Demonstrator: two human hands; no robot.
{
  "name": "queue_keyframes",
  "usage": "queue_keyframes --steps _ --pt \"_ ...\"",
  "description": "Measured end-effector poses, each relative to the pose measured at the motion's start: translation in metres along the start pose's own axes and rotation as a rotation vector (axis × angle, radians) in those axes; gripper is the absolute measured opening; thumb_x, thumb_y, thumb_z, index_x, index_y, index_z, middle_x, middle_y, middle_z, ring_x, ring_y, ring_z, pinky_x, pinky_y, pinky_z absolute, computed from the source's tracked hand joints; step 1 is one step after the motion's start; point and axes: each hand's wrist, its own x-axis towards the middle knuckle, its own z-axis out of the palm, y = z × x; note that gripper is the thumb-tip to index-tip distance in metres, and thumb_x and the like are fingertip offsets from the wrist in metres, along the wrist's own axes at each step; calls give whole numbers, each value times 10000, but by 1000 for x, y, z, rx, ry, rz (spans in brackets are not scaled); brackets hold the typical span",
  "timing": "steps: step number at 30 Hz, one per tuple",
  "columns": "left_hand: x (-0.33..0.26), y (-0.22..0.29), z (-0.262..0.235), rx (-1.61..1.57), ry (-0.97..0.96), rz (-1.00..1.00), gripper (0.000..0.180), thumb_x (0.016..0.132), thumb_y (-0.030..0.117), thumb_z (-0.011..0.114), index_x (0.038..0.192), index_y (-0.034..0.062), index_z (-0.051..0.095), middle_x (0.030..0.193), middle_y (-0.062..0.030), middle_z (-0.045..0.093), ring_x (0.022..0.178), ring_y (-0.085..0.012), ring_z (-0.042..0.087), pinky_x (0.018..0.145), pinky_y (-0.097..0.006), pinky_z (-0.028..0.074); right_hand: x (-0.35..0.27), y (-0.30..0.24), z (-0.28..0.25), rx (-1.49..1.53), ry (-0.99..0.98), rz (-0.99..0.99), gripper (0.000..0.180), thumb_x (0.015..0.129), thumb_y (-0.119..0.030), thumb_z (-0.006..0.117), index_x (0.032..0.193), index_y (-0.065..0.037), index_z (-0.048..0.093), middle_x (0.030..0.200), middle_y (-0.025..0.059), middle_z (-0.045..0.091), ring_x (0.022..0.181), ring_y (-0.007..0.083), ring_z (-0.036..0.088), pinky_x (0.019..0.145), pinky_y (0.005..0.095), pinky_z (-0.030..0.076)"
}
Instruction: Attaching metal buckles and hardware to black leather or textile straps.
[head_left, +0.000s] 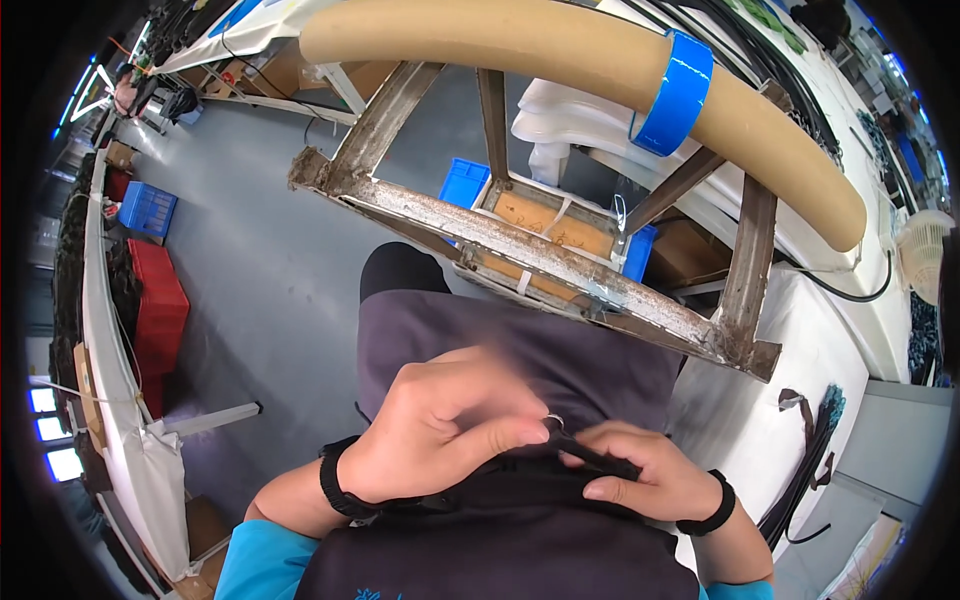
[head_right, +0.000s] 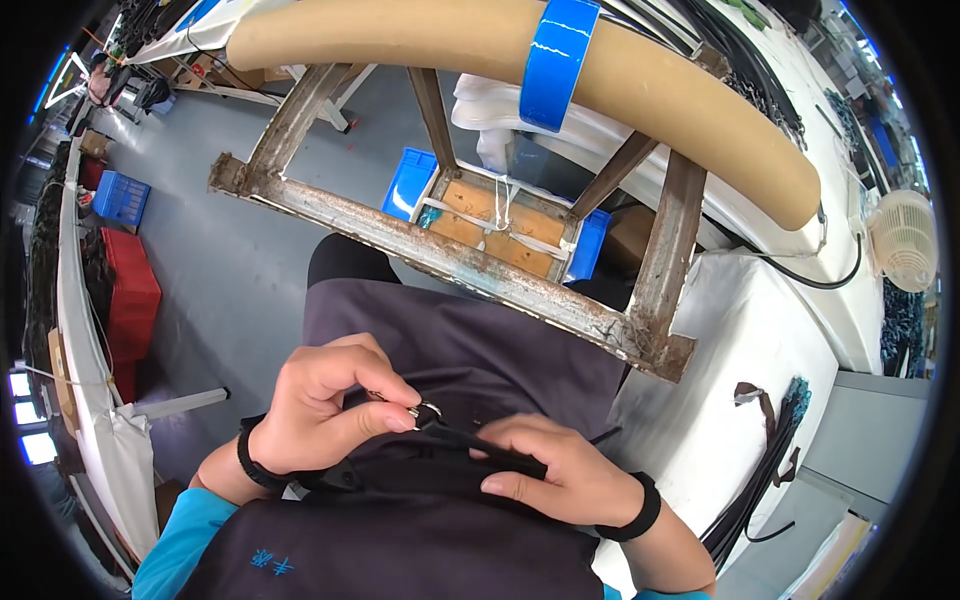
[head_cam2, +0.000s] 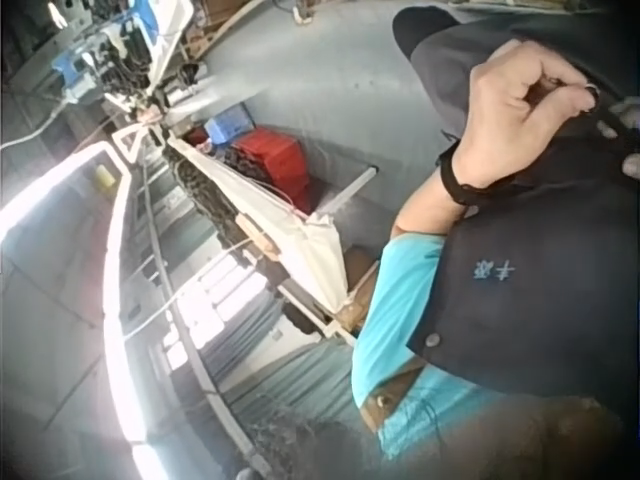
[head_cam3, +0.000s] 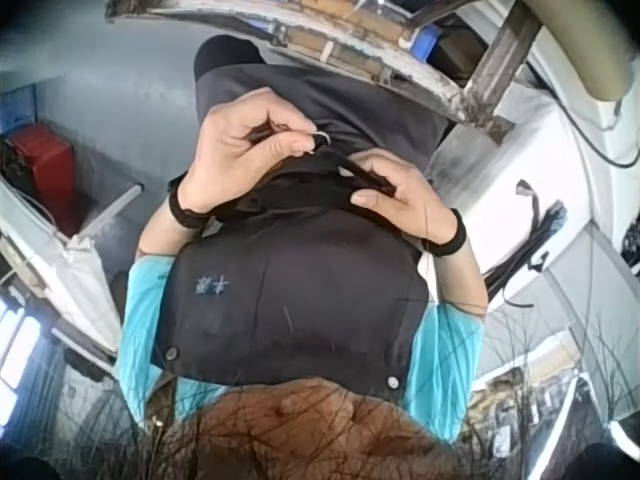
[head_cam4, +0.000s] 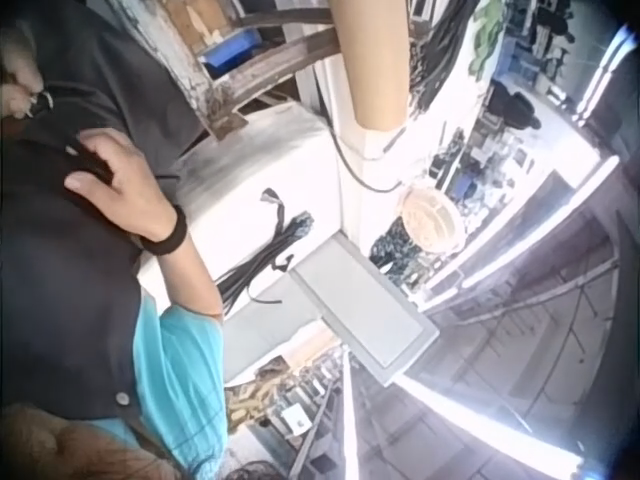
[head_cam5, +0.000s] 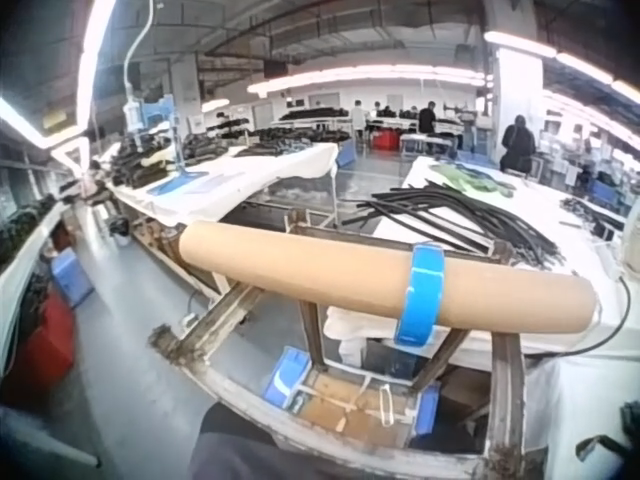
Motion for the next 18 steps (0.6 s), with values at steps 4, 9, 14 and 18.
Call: queue_keyframes --steps 4,9,14,18 --pt "-2 -1 2 12 -16 3 131 749 67 758 846 37 675 754 -40 635 672 -123 566 613 -243 439 22 -28 -2 -187 188 -165 523 790 -183 712 1217 10 479 1241 170 507 1150 320 486 971 388 384" --pt "-3 1 2 22 -7 40 138 752 85 759 847 37 672 741 -40 632 675 -135 561 611 -251 438 38 -31 27 391 128 -103 329 833 18 635 1120 -1 476 1117 156 594 941 165 633 824 274 495" --pt "-4 -2 -5 76 -24 188 149 754 119 761 849 46 672 742 -40 636 664 -169 557 606 -265 441 25 -27 35 154 282 10 275 793 -22 705 1022 -8 553 830 75 678 758 153 670 656 277 525" --pt "-8 0 -1 190 51 266 168 732 141 770 857 70 683 763 -22 651 667 -175 563 619 -290 448 24 -29 34 -176 434 -177 164 736 29 704 867 -34 629 860 105 661 710 233 652 642 291 525"
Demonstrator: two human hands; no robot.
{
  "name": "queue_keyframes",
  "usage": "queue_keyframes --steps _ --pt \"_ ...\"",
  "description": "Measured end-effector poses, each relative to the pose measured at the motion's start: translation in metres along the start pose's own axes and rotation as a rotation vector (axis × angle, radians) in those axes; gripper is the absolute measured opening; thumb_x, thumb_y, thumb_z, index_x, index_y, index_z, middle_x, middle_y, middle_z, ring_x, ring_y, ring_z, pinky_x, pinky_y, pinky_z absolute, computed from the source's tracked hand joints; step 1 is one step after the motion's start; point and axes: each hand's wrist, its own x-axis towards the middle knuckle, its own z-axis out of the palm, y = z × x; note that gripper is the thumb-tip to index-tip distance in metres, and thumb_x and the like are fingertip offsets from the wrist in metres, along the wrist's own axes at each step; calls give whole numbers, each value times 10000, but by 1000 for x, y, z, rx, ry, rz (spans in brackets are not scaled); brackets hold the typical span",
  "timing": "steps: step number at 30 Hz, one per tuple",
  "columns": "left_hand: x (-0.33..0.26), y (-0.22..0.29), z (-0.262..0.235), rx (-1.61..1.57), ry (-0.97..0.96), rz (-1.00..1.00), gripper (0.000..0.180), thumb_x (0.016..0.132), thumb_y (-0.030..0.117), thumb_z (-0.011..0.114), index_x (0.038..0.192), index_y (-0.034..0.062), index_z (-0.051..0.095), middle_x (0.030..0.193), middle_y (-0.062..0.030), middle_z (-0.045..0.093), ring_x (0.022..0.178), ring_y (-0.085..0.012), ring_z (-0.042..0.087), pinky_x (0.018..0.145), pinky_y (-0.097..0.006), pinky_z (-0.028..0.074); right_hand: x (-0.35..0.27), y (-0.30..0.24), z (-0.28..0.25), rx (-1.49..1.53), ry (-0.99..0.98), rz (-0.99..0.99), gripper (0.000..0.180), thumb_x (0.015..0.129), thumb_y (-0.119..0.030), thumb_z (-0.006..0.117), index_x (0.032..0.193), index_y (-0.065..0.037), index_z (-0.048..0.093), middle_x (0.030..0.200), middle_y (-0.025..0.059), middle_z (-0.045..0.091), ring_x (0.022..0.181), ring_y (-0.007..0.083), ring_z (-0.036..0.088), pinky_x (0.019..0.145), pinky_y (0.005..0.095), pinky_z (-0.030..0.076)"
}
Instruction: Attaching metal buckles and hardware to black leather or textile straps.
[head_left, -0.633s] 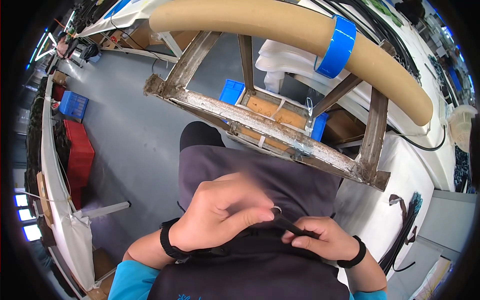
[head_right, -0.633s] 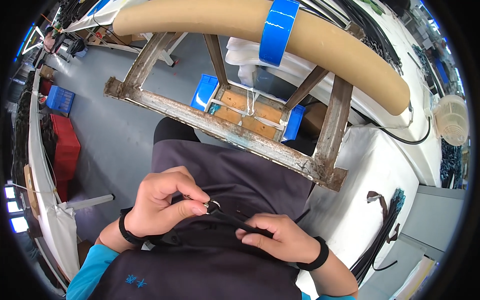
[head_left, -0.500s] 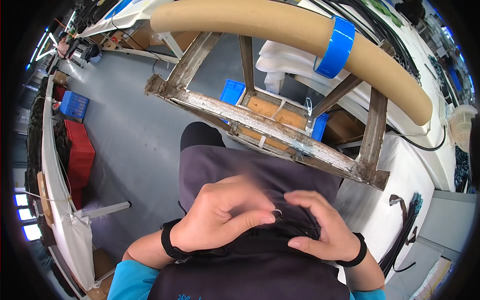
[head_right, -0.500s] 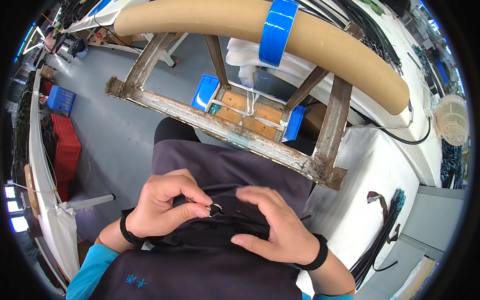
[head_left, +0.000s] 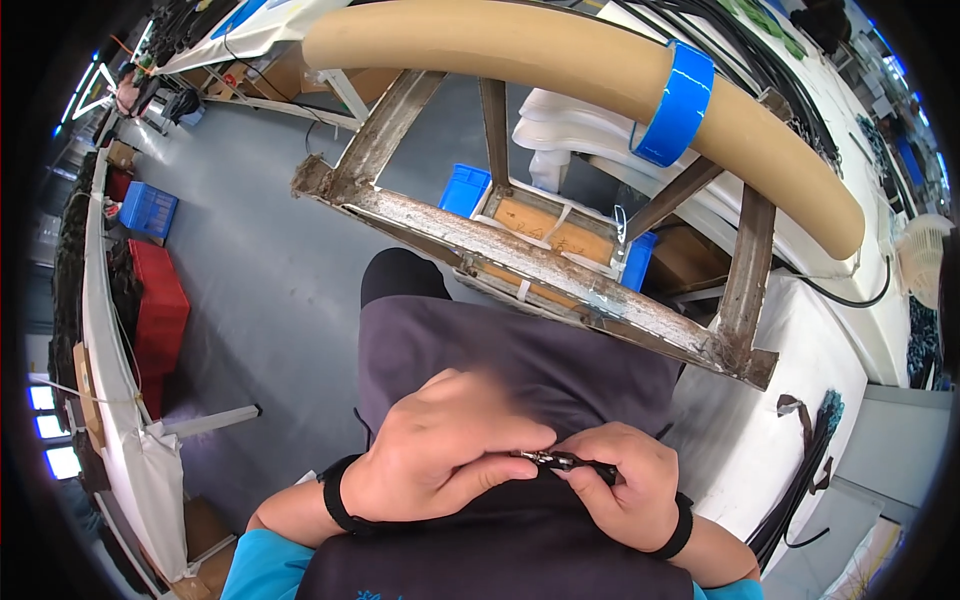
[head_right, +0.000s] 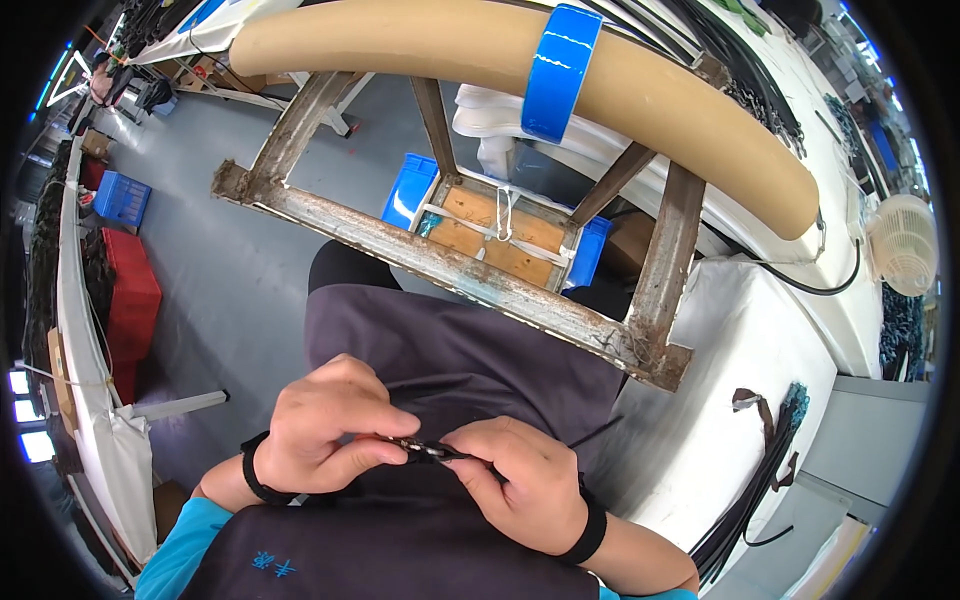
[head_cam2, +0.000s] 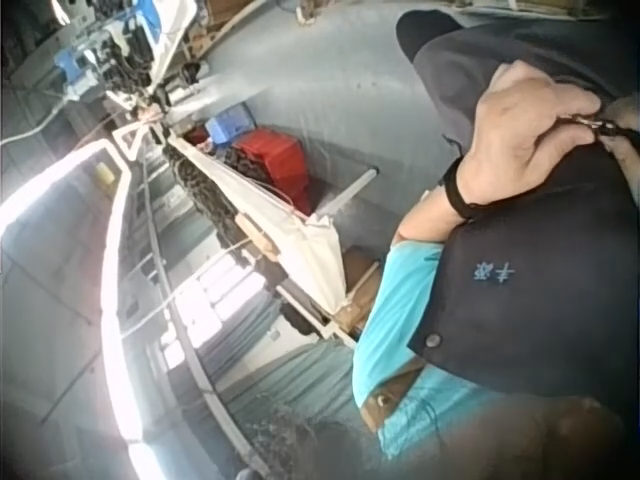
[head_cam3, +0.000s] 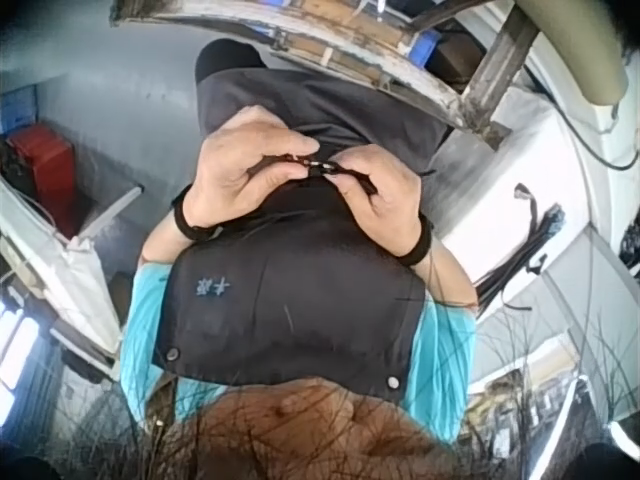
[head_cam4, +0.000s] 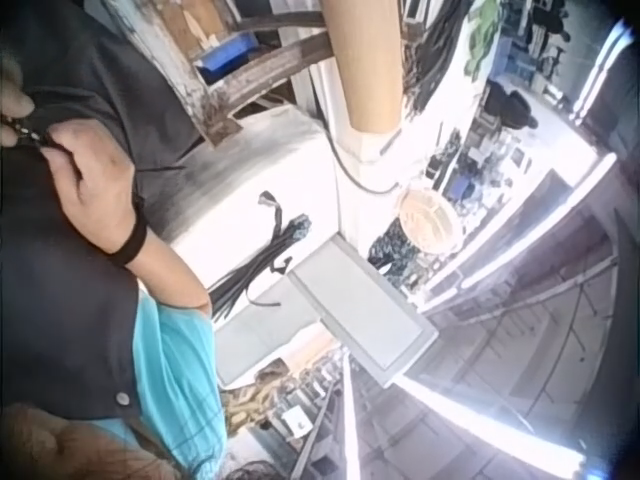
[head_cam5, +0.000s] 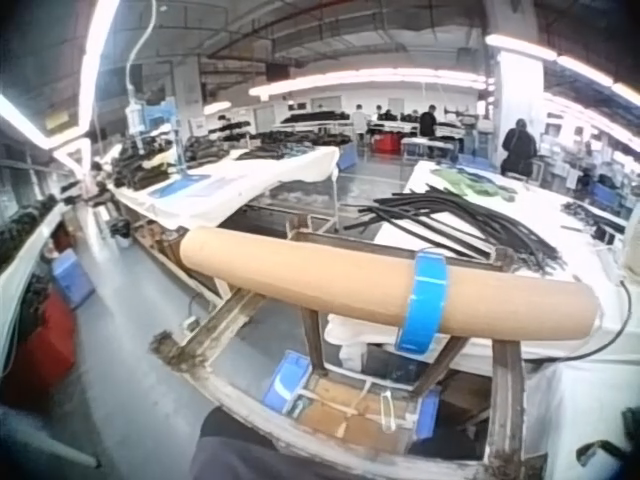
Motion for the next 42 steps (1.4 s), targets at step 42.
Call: queue_keyframes --steps 42 --pt "4 -8 4 -652 -232 -556 125 861 -7 623 977 -51 612 855 -87 652 749 -106 629 695 -235 514 -13 13 3 142 17 80 368 790 -58 720 1105 -17 532 903 115 677 751 160 679 623 236 531"
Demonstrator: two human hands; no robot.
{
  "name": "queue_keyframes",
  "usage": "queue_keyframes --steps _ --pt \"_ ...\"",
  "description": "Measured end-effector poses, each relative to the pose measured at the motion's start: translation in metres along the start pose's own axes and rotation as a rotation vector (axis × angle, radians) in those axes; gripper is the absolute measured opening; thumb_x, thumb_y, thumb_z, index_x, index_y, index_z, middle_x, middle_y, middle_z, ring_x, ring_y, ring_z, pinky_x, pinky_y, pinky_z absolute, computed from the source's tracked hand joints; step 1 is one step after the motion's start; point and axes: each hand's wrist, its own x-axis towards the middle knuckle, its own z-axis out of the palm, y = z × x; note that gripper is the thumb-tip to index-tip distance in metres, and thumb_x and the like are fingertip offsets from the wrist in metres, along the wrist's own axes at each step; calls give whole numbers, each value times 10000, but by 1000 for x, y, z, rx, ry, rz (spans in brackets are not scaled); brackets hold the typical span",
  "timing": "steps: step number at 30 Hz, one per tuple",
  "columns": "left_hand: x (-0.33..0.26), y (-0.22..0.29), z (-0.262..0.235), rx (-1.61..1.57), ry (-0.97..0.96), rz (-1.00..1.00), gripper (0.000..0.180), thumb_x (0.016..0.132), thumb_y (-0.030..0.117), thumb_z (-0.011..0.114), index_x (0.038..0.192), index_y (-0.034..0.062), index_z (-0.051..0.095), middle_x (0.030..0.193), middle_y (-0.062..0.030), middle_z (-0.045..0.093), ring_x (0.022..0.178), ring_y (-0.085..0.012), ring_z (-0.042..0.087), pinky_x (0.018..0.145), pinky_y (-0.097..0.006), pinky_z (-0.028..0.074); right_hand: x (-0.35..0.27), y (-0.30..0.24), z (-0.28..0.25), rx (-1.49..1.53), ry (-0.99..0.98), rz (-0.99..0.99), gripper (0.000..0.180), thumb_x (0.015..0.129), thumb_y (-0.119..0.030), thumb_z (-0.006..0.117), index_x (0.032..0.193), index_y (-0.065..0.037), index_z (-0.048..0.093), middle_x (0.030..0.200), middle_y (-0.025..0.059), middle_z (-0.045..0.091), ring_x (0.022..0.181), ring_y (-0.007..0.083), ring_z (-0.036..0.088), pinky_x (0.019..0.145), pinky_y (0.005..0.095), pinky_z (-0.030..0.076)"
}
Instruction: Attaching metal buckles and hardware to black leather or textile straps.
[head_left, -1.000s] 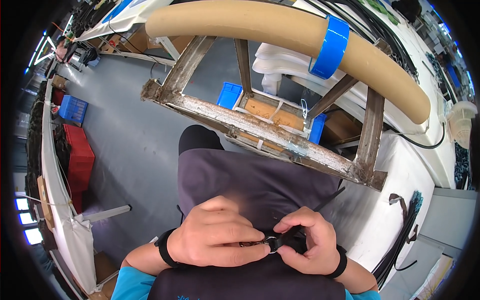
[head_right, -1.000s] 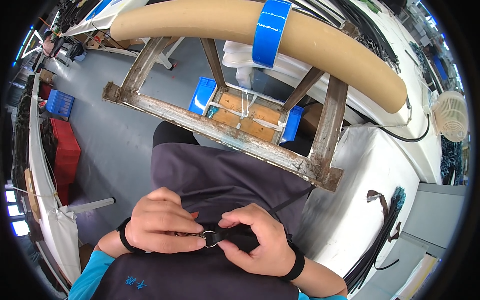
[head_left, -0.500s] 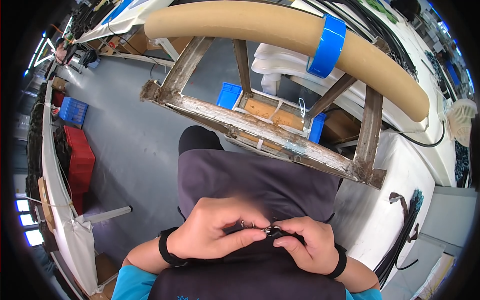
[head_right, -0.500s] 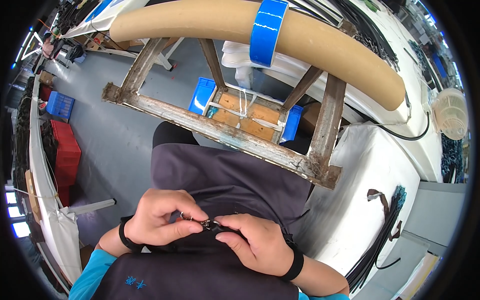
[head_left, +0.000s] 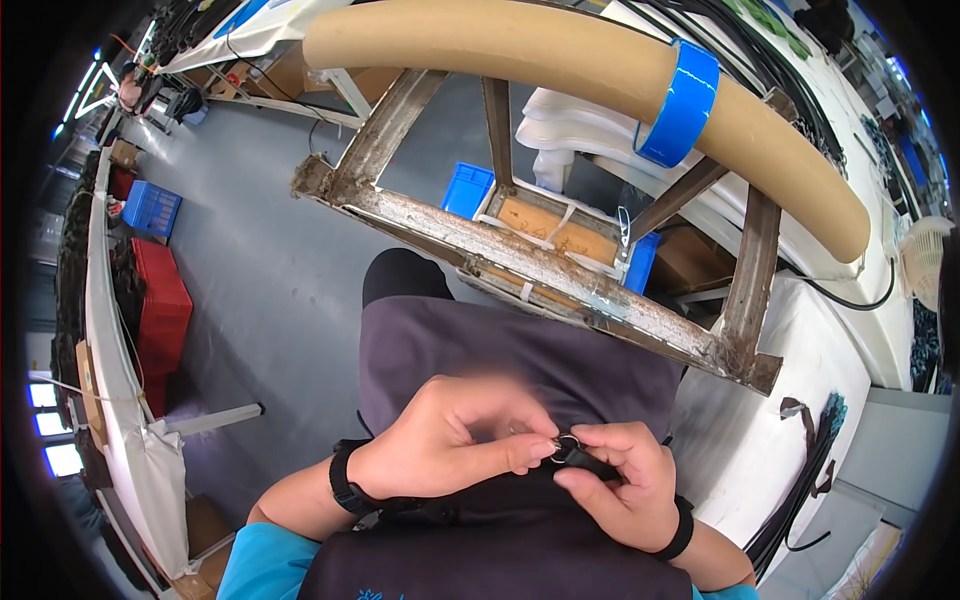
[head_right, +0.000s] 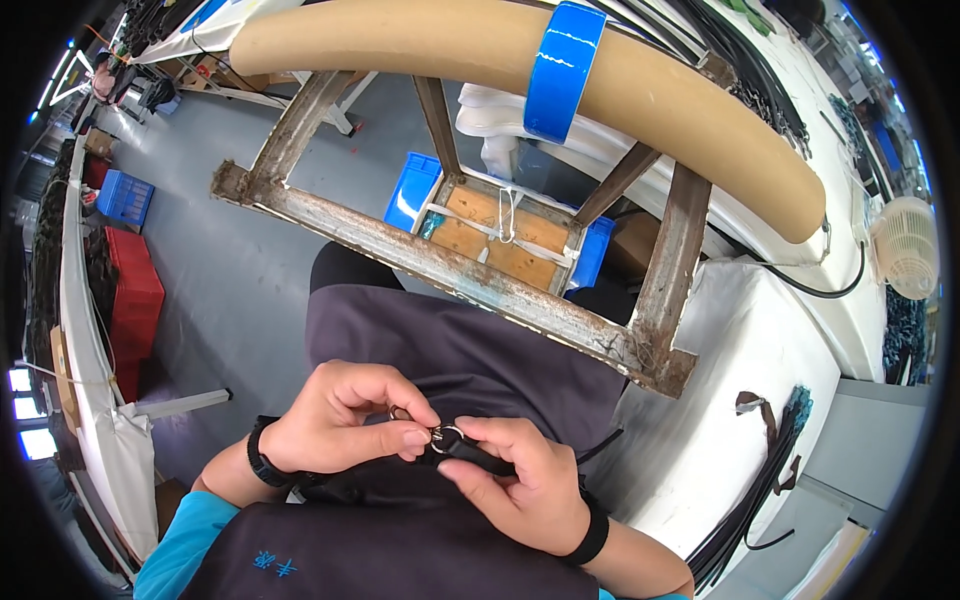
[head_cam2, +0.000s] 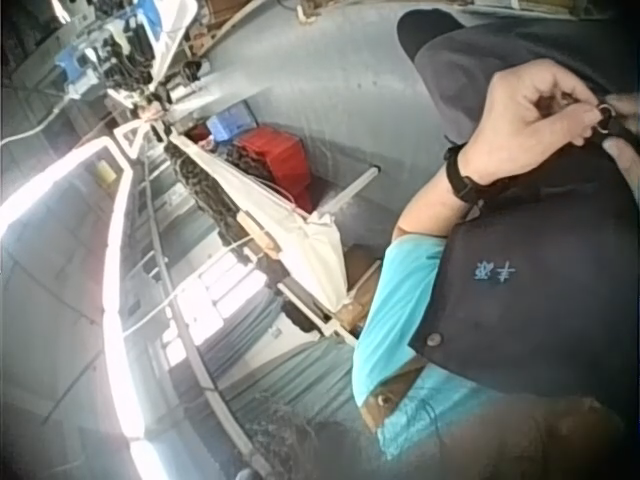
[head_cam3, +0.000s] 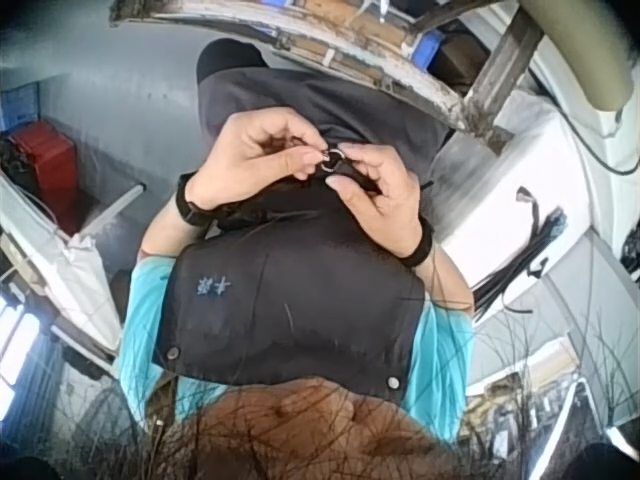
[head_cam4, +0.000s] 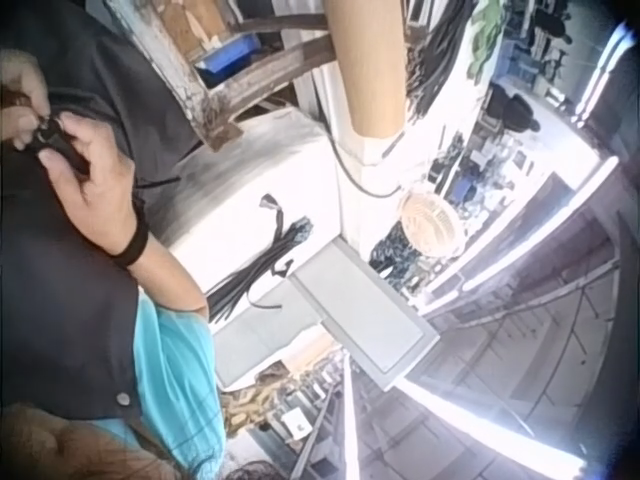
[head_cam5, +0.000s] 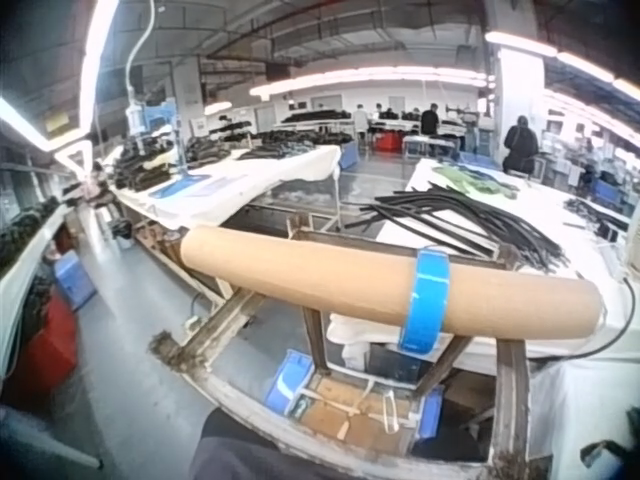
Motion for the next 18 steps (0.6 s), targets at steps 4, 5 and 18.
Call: queue_keyframes --steps 4,5,18 --pt "5 1 -1 12 4 -24 125 862 -9 620 981 -47 613 863 -86 654 760 -108 631 705 -237 514 3 3 -1 -120 69 -30 299 764 -54 742 1025 -8 602 921 128 678 779 192 689 622 244 544" --pt "6 0 -1 23 7 -1 128 861 -9 623 983 -44 613 870 -87 656 773 -110 634 712 -238 514 4 1 -1 -119 67 -31 299 764 -54 742 1025 -8 602 921 128 678 779 192 689 622 244 544" --pt "12 -5 -9 89 -66 124 294 860 38 643 1142 -10 574 998 -85 628 874 -107 605 797 -251 484 6 -1 -6 -317 163 -142 293 716 -51 766 978 -15 642 648 80 606 508 166 572 477 249 444"
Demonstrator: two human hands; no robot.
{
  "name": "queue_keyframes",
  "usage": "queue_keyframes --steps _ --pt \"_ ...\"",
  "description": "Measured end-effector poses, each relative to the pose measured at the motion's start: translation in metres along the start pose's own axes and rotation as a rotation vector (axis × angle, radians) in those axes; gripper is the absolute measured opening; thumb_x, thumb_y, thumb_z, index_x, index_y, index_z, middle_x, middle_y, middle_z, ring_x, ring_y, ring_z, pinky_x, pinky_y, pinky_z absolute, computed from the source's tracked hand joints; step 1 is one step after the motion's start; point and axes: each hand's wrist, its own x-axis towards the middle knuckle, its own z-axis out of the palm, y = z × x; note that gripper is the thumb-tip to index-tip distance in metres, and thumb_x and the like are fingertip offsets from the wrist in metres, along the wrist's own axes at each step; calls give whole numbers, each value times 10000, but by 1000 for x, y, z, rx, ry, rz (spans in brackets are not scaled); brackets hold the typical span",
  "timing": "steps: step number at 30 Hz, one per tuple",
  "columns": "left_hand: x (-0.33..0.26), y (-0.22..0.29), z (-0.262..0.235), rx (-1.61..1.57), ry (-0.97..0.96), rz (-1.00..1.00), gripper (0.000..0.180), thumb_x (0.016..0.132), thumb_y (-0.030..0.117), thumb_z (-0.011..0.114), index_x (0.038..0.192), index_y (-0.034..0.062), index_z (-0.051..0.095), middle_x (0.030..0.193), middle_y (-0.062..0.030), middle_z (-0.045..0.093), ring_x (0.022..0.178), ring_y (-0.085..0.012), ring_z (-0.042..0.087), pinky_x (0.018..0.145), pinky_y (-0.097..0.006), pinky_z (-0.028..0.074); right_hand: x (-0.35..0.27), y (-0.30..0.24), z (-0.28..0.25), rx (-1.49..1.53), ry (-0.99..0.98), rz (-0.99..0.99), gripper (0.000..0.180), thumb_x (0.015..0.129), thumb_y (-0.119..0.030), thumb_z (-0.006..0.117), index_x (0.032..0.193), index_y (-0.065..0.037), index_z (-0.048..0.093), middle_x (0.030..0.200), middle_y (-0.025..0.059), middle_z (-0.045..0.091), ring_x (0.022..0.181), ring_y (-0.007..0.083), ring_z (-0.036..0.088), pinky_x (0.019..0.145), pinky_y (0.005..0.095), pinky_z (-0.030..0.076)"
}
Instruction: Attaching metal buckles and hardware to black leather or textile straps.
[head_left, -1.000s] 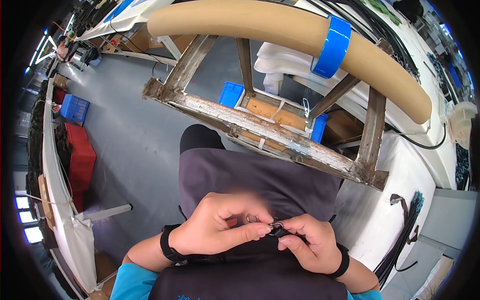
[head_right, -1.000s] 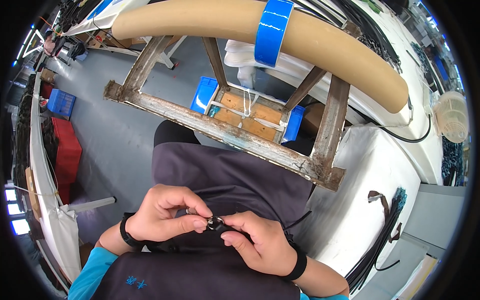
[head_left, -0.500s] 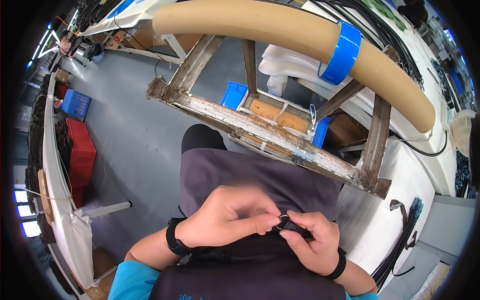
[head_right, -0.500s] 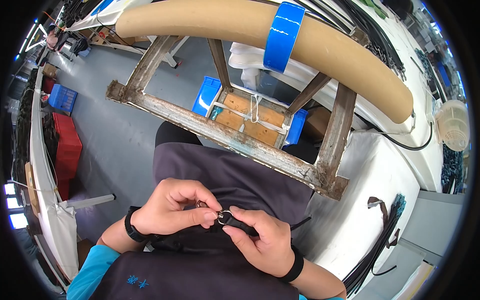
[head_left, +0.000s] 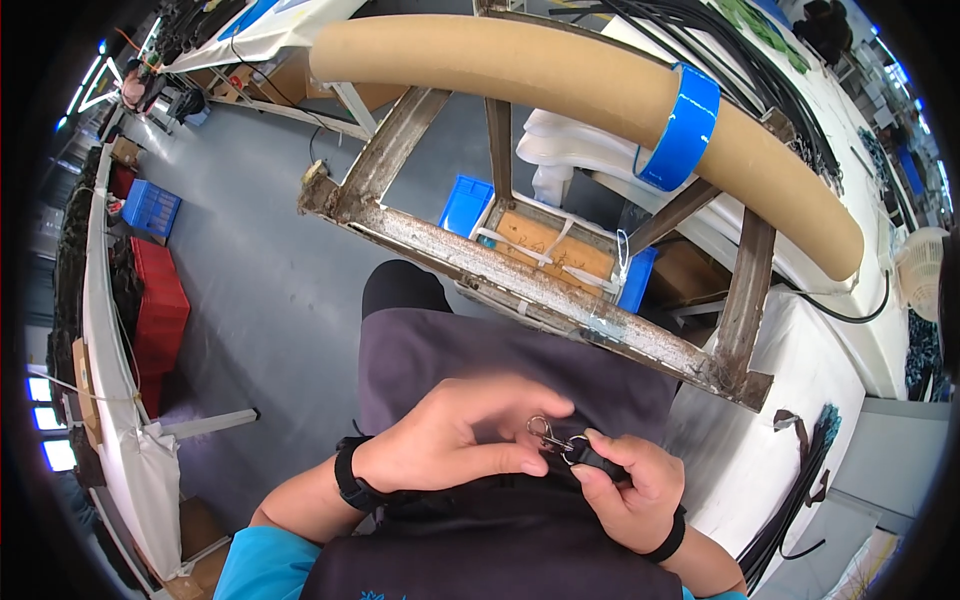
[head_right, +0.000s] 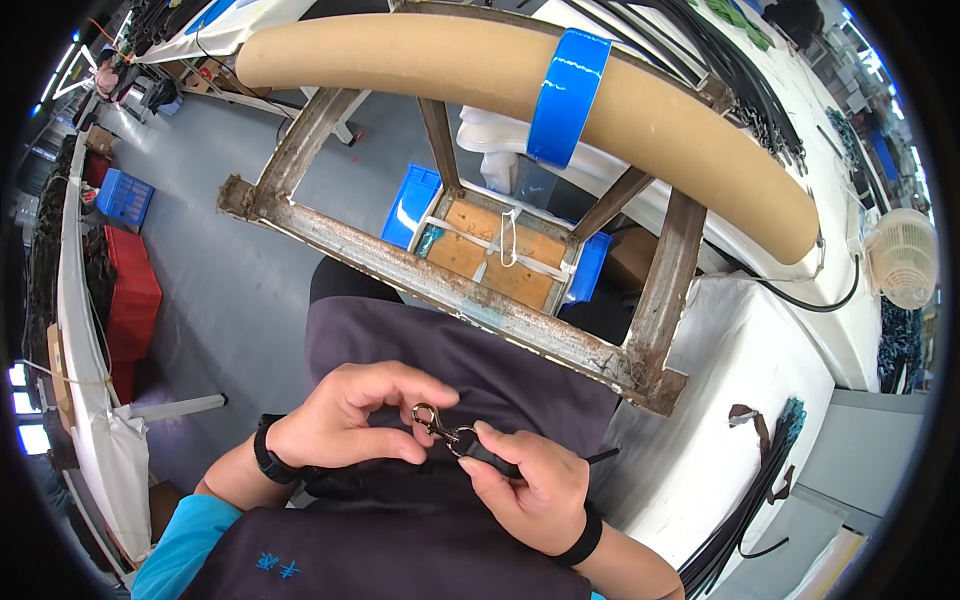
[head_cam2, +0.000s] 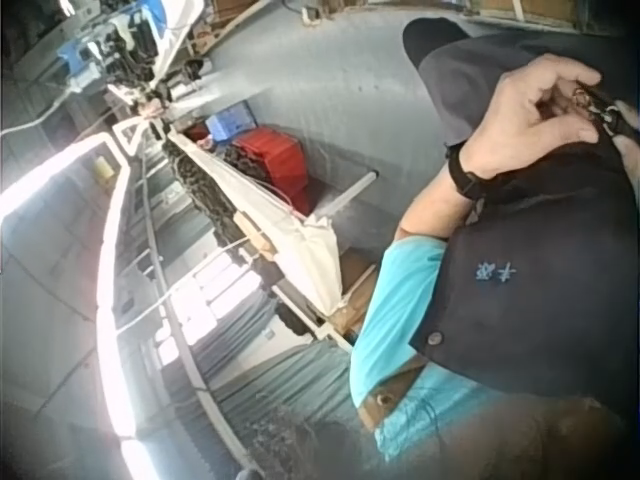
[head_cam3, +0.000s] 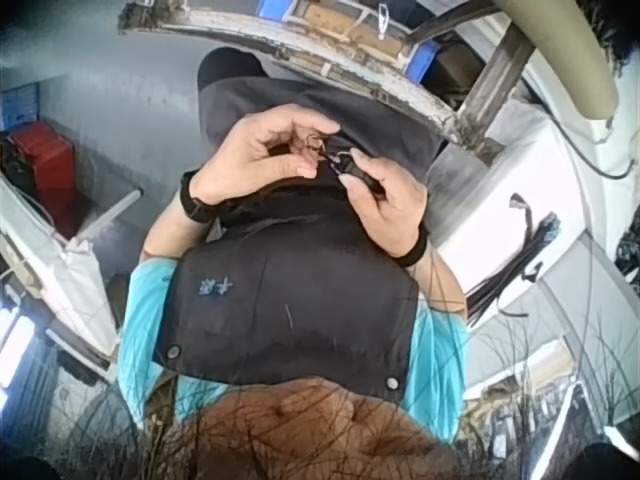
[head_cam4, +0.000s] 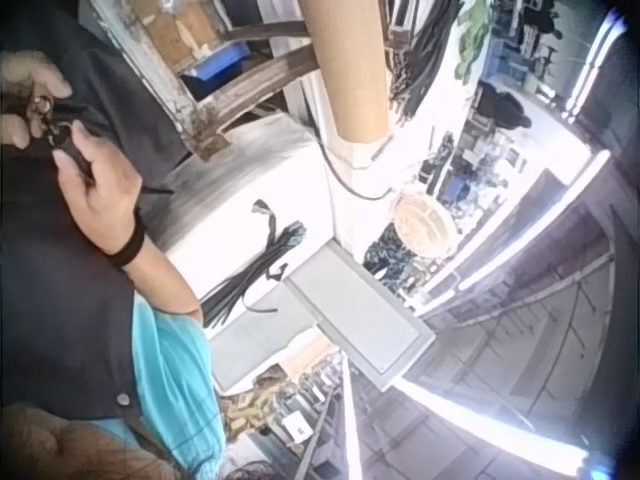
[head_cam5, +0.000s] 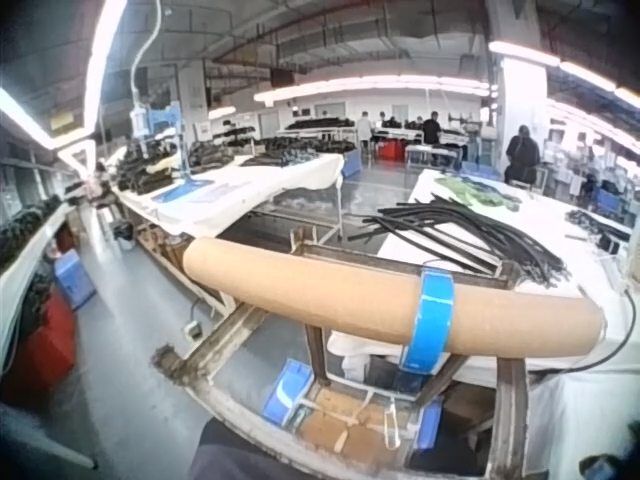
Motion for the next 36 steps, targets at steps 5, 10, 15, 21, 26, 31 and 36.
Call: queue_keyframes --steps 5,10,15,21,26,31,36 --pt "13 -25 -4 -36 392 90 294 912 51 551 1201 18 512 1039 -65 575 909 -111 568 824 -260 460 1 0 1 10 20 5 274 721 -54 763 965 -13 644 659 81 615 525 176 585 492 253 459" --pt "45 -41 6 74 512 164 280 884 73 605 1151 1 559 1068 -78 593 962 -120 568 817 -259 473 3 -2 1 -6 42 56 280 725 -58 764 971 1 643 729 96 634 564 164 605 502 249 470" --pt "42 -37 15 -59 348 76 163 851 10 644 1009 -18 620 946 -72 654 889 -115 614 792 -244 495 10 -3 2 17 95 18 284 727 -53 764 977 1 642 724 95 627 548 148 585 484 248 457" --pt "-2 -23 12 47 181 -47 125 869 -14 609 992 -18 632 950 -68 658 897 -107 619 802 -243 497 26 -6 1 -80 77 -138 314 713 -43 765 993 -1 630 641 78 586 501 159 553 446 264 430" --pt "-12 -7 12 -141 45 -93 108 879 -6 599 980 -26 630 951 -82 663 914 -131 632 822 -261 506 26 -3 6 -189 33 -204 321 702 -41 766 989 6 630 616 83 569 478 183 536 446 267 427" --pt "-12 -7 8 105 69 87 146 831 19 670 975 16 644 915 -85 673 841 -159 636 758 -285 498 23 -2 9 -94 47 -127 301 712 -40 762 984 2 640 657 97 593 512 187 568 457 274 450" --pt "-2 -7 6 814 340 660 310 672 -12 769 946 102 676 956 -33 608 774 -197 566 689 -315 454 18 1 11 48 66 1 288 733 -42 751 991 17 639 764 121 643 602 177 622 516 257 496"
